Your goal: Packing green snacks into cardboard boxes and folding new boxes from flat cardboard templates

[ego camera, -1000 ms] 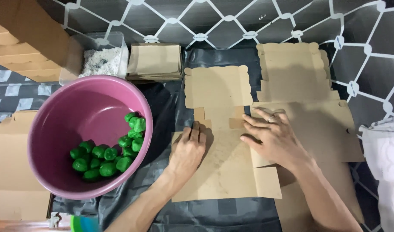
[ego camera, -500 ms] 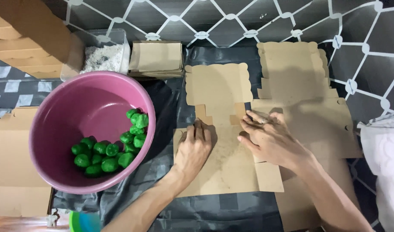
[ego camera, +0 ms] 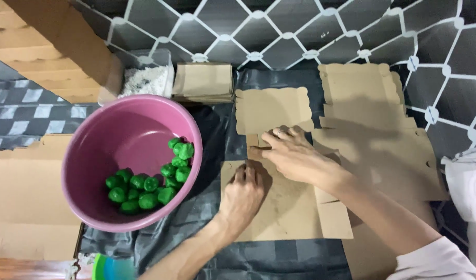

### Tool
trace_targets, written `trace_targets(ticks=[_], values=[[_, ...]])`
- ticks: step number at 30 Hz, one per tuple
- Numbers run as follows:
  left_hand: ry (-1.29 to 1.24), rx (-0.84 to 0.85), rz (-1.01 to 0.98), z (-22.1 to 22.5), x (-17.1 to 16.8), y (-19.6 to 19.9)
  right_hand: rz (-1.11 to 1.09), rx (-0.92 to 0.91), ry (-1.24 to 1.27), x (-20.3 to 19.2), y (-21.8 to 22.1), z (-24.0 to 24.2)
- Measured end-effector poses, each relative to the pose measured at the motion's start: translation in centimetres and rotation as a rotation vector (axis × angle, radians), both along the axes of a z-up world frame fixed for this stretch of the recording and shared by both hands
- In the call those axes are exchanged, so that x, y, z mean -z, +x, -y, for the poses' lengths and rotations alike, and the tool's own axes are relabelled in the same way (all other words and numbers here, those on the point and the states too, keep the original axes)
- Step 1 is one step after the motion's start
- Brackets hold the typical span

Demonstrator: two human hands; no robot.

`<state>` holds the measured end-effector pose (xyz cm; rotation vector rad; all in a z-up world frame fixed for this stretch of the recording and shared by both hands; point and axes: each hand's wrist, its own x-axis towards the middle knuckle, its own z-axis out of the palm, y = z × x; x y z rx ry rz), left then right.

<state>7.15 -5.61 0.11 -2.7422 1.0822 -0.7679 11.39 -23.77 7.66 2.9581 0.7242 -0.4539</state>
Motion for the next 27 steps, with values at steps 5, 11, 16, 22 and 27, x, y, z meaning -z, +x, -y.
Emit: trace_targets(ticks=[5, 11, 16, 22, 27], values=[[0.024, 0.047, -0.068, 0.1, 1.0, -0.5, 0.008, -0.027, -0.17, 1.7, 2.0, -0.6], [0.062, -0.054, 0.029, 0.5, 0.3, -1.1, 0.033, -0.031, -0.161, 0.1, 1.3, -1.5], [0.124, -0.072, 0.061, 0.6, -0.5, -0.8, -0.187, 0.047, 0.009, -3.2, 0.2, -2.2], [0.224, 0.019, -0.024, 0.1, 0.4, -1.3, -0.03, 0.009, -0.058, -0.7, 1.3, -2.3], [0.147, -0.012, 0.034, 0.3, 0.4, -1.3, -0.238, 0.117, 0.075, -3.7, -0.7, -1.4]])
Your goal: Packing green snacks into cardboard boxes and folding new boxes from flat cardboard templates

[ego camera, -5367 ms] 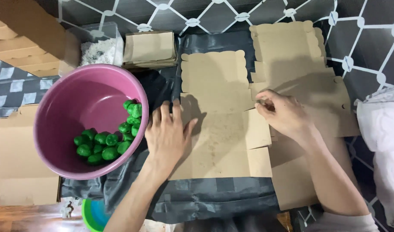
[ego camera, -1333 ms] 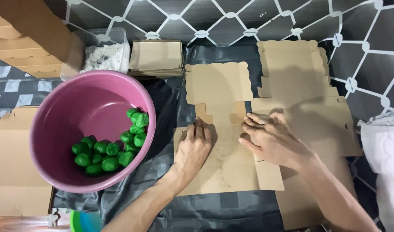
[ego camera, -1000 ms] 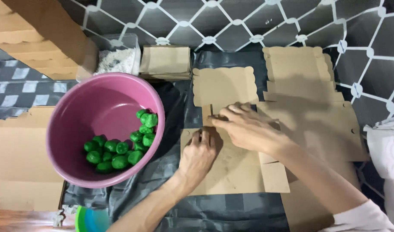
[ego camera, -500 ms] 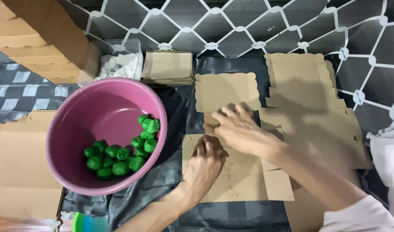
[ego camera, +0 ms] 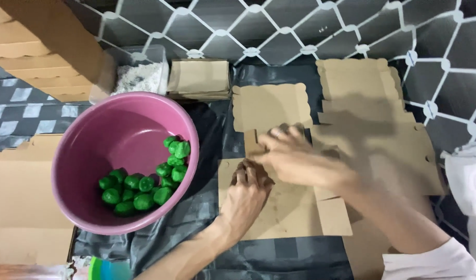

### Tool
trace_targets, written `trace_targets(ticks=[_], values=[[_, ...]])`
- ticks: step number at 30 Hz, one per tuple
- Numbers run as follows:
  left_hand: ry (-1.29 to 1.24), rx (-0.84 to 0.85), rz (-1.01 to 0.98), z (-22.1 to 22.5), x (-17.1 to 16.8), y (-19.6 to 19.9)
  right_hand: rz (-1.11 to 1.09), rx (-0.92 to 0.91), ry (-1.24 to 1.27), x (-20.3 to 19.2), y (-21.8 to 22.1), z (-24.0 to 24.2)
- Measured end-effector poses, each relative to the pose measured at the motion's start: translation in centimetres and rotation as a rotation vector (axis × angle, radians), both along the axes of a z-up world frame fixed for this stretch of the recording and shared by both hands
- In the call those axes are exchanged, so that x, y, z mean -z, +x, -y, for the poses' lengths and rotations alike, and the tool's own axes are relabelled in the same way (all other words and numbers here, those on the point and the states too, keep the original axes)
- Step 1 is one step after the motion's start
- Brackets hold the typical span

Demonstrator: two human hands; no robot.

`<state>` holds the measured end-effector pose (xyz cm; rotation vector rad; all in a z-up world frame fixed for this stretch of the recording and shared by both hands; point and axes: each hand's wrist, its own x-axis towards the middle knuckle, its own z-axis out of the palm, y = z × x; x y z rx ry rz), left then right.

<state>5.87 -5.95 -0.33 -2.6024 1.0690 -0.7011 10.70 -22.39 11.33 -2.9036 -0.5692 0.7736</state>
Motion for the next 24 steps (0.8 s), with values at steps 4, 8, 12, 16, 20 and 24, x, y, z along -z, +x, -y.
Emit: trace_targets(ticks=[4, 8, 12, 16, 20, 24], values=[[-0.139, 0.026, 0.041, -0.3, -0.6, 0.7, -0.136, 0.703, 0.063, -7.8, -1.0, 1.6], [-0.154, 0.045, -0.019, -0.6, -1.7, 0.9, 0.171, 0.35, 0.003, 4.0, -2.0, 9.4], [-0.153, -0.008, 0.056, -0.4, -1.6, 0.9, 0.182, 0.245, -0.052, 6.1, -3.1, 9.0], [-0.151, -0.003, -0.005, -0.6, -1.0, 0.7, 0.387, 0.195, -0.183, 8.5, -2.9, 9.0], [-0.156, -0.009, -0.019, -0.7, -0.9, 0.9, 0.308, 0.24, -0.161, 5.4, -3.5, 7.1], [-0.165, 0.002, -0.151, -0.6, -1.5, 0.9, 0.462, 0.167, 0.052, 4.5, -3.6, 7.2]])
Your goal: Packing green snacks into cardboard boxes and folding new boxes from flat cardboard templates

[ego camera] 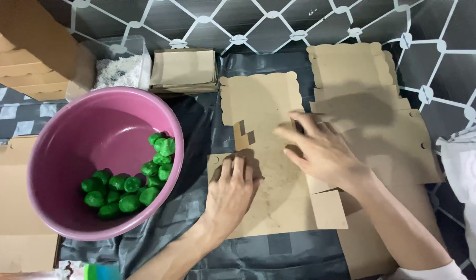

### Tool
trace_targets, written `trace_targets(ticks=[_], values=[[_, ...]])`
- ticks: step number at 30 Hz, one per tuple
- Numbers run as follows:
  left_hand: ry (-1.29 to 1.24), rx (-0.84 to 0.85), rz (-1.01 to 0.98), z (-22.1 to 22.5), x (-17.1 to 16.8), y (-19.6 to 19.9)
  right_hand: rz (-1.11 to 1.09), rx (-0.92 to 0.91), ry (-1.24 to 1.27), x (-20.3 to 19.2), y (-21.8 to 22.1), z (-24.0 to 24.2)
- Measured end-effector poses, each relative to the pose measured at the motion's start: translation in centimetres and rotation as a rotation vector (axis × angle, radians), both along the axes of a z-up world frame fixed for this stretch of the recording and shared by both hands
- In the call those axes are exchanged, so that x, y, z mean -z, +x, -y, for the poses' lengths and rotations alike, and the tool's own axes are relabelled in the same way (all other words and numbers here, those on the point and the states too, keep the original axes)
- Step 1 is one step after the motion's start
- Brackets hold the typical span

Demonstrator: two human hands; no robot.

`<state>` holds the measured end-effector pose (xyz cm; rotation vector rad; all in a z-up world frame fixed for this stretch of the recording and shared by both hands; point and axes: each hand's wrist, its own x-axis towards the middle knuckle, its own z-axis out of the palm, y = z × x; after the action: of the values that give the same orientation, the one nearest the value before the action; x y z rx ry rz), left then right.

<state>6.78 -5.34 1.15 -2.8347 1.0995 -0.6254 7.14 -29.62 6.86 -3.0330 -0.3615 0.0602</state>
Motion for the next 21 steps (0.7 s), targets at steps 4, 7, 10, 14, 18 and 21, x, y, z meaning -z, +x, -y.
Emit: trace_targets(ticks=[4, 7, 10, 14, 18, 21], values=[[-0.113, 0.114, 0.125, 0.8, -1.9, 0.2, 0.134, -0.133, -0.143, 1.0, 0.1, 0.6], [-0.069, 0.028, 0.053, 0.3, -3.0, 0.2, 0.272, -0.049, -0.091, 4.3, 0.7, 3.9], [-0.053, -0.051, 0.015, -0.3, -2.6, 0.6, -0.005, 0.167, -0.214, 1.7, 1.3, 3.3], [-0.119, -0.084, -0.015, -0.7, -0.3, 1.5, -0.184, 0.308, -0.236, -0.3, 5.0, 2.7], [-0.091, -0.091, -0.001, -0.9, 0.1, 1.3, -0.176, 0.195, 0.119, 0.0, 10.7, 3.9], [-0.09, -0.099, -0.002, -0.7, -0.2, 1.1, -0.229, 0.212, 0.311, -1.2, 13.6, 3.7]])
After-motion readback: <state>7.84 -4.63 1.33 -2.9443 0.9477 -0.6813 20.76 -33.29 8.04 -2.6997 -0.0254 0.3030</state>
